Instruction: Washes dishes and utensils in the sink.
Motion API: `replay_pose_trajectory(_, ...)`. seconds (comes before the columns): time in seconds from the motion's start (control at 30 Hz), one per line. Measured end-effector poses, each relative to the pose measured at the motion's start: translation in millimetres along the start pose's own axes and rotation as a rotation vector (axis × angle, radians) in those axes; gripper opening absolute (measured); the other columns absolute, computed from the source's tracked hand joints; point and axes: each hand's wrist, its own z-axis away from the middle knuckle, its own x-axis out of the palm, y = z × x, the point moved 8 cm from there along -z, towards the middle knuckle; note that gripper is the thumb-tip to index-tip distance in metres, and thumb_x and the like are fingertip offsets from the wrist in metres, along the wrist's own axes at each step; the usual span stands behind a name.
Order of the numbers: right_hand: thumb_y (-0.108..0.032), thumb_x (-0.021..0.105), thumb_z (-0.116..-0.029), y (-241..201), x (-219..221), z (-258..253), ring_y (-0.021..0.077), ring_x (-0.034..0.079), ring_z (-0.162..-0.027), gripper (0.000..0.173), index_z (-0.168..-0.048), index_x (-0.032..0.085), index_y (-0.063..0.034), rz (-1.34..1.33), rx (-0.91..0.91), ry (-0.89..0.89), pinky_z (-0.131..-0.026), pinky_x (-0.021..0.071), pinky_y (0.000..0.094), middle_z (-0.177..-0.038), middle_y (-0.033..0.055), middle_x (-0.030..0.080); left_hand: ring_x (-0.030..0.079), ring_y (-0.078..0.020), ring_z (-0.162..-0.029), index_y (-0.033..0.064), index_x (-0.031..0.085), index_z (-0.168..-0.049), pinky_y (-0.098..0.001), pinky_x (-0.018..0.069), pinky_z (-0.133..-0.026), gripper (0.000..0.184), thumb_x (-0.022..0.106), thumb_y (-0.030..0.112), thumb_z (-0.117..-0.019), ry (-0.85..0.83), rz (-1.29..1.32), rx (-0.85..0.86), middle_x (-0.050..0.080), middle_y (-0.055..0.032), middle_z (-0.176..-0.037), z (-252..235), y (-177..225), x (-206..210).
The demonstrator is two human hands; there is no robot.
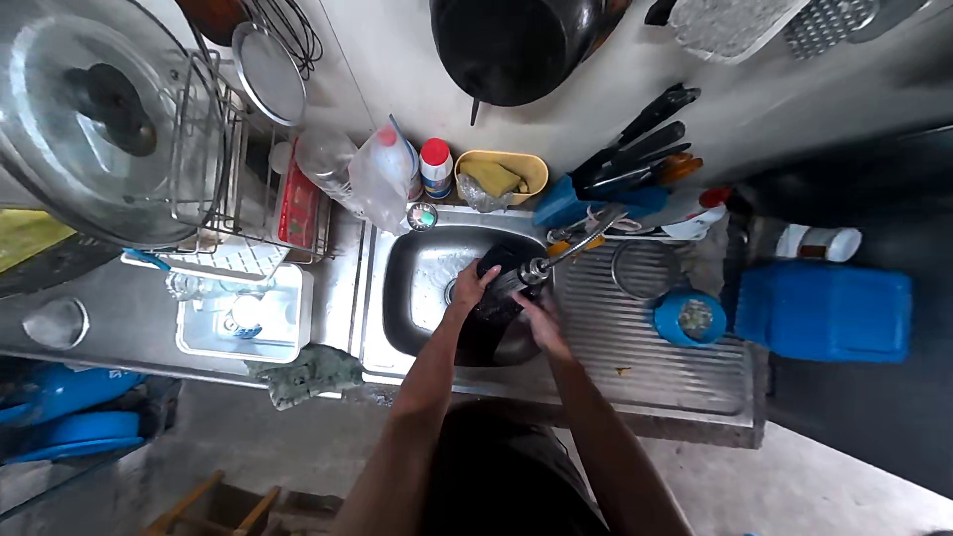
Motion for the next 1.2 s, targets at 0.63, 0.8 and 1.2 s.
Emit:
replay_pose_trajectory(0.63,-0.017,0.065,-0.1001,-41,-4,15,0.0181,0.061,-0.125,0.048,-0.143,0.051,0.0021,0.205,0.06,-0.159,-0.107,0.0517,0.0361,-0.137,0.0158,0.061,0.049,-0.0312,-0.138,0.0042,0.057,-0.141,-0.0544,0.0335,-0.118,0.048,0.047,0.037,-0.1076,-0.047,-0.278,0.408,0.057,-0.0154,-0.144,20,45,48)
replay_pose_trajectory(0.8,-0.016,0.064,-0.1,-33,-2,31,0.0197,0.061,-0.127,0.058,-0.151,0.041,0.0005,0.074,0.022,-0.141,-0.107,0.0535,0.038,-0.141,0.0159,0.059,0.033,-0.0171,-0.151,0.0134,0.053,-0.148,-0.0505,0.0146,-0.128,0.054,0.023,0.039,-0.1115,0.061,-0.086,0.434,0.045,0.0004,-0.159,40,40,41)
replay_pose_trajectory(1.2,-0.009,0.059,-0.0997,-37,-44,90,0.0173,0.067,-0.113,0.053,-0.149,0.04,-0.0028,-0.183,0.025,0.019,-0.096,0.0589,0.0381,-0.129,0.013,0.064,0.059,-0.0214,-0.128,0.0101,0.051,-0.146,-0.046,0.0485,-0.108,0.07,0.017,0.057,-0.1086,-0.206,0.604,-0.298,0.062,-0.0128,-0.139,24,-75,47)
